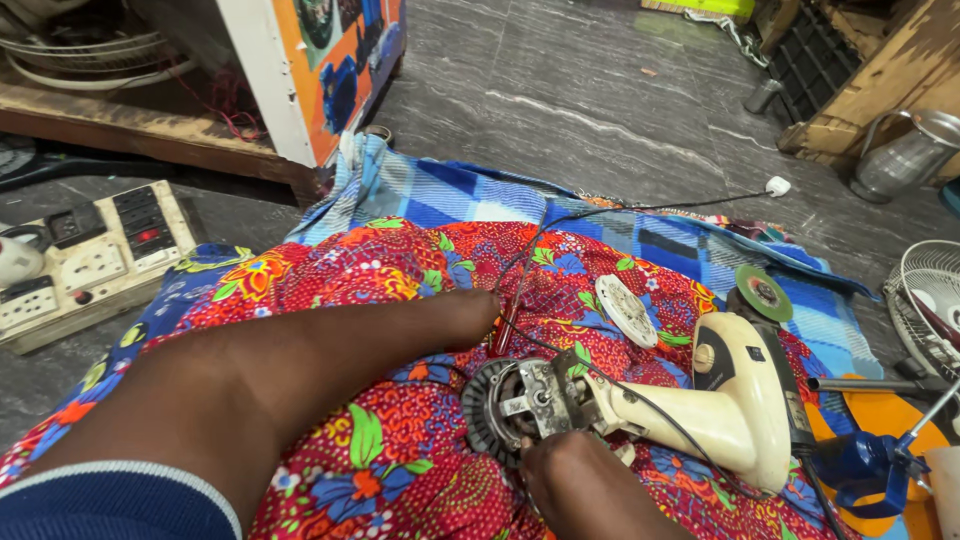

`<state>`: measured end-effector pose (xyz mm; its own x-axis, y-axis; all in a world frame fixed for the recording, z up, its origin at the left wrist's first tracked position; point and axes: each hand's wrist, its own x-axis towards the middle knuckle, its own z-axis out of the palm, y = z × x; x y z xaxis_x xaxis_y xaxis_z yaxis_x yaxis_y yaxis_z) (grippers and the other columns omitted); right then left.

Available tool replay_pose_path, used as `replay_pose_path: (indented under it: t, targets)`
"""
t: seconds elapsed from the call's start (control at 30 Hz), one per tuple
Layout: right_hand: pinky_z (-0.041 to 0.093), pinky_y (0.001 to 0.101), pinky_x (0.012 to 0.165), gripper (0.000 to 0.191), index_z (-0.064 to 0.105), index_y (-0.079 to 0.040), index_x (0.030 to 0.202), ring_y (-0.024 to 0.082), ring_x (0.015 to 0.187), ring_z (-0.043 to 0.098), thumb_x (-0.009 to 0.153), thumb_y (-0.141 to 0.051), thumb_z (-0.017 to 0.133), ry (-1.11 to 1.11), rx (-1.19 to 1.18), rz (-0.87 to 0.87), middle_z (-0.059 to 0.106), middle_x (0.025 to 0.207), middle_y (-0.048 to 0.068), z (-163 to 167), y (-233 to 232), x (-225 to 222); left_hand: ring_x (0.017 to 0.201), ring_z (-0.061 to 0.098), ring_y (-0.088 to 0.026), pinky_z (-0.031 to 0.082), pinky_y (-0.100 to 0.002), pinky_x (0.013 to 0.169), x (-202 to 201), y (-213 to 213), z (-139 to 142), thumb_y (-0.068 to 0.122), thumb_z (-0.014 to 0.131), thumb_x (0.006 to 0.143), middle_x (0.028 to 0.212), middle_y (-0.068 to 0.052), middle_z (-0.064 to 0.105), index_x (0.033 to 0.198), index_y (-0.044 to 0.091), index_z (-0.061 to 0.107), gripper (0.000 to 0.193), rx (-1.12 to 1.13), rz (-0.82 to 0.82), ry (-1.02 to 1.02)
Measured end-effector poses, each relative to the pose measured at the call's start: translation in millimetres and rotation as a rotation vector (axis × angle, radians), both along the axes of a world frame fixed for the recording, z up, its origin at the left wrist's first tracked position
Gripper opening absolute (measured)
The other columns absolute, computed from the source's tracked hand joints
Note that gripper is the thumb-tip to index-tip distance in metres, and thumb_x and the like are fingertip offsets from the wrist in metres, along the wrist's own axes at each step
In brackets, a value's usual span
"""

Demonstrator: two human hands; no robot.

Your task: The person sits on the floor with a disassembled mixer grinder motor on their lap and works on it by hand. They use pliers to grip and turn parts inside the motor housing, reposition the motor repeatedly, and later use a red-handled screwdriver to work on the motor while holding it steady.

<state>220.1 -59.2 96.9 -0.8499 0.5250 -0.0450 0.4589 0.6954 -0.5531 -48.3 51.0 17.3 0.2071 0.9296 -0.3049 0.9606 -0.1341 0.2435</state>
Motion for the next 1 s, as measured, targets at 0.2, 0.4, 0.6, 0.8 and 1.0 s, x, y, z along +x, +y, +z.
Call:
replay_pose_path:
  t: [0.2, 0.4, 0.6, 0.8, 1.0]
  targets:
    - [0.051, 0.0513, 0.069, 0.010, 0.069, -0.002, 0.077, 0.038, 0.075, 0.073, 0.083, -0.007, 0.063, -0.236, -0.256, -0.070, 0.067, 0.072, 0.025, 7, 4, 1, 0.097, 0.076, -0.033, 0.061, -0.046, 0.078, 6, 27, -29, 0.001, 0.082, 0.071, 0.105, -0.020, 0.075, 0.104, 0.000, 0.078, 0.033, -0.278, -0.203, 0.296]
    - [0.054, 0.0511, 0.073, 0.012, 0.066, 0.002, 0.085, 0.040, 0.077, 0.072, 0.087, -0.010, 0.065, -0.142, -0.163, 0.155, 0.070, 0.077, 0.023, -37, 13, 1, 0.107, 0.072, -0.033, 0.058, -0.046, 0.087, 2, 25, -57, 0.008, 0.076, 0.081, 0.114, -0.018, 0.074, 0.110, 0.005, 0.077, 0.028, -0.269, -0.156, 0.312]
    - [0.056, 0.0497, 0.075, 0.023, 0.071, 0.002, 0.088, 0.038, 0.075, 0.073, 0.100, -0.016, 0.061, -0.090, -0.147, 0.183, 0.071, 0.076, 0.020, -89, 13, 12, 0.114, 0.069, -0.033, 0.056, -0.046, 0.094, 11, 21, -57, 0.014, 0.069, 0.087, 0.120, -0.019, 0.072, 0.114, 0.006, 0.075, 0.028, -0.238, 0.023, 0.231]
    - [0.059, 0.0446, 0.071, 0.019, 0.069, 0.001, 0.090, 0.033, 0.077, 0.075, 0.101, -0.013, 0.062, 0.059, -0.092, 0.289, 0.072, 0.080, 0.017, -113, 12, 21, 0.112, 0.070, -0.034, 0.057, -0.045, 0.092, 22, 11, -48, 0.012, 0.068, 0.086, 0.117, -0.019, 0.072, 0.109, 0.006, 0.077, 0.025, -0.212, 0.179, 0.207]
    - [0.058, 0.0452, 0.068, 0.020, 0.070, 0.004, 0.105, 0.033, 0.075, 0.075, 0.092, -0.011, 0.068, 0.137, -0.125, 0.304, 0.072, 0.082, 0.016, -108, 10, 23, 0.103, 0.073, -0.036, 0.059, -0.048, 0.087, 24, 9, -14, 0.012, 0.062, 0.089, 0.108, -0.021, 0.073, 0.100, 0.005, 0.077, 0.020, -0.086, 0.276, 0.098]
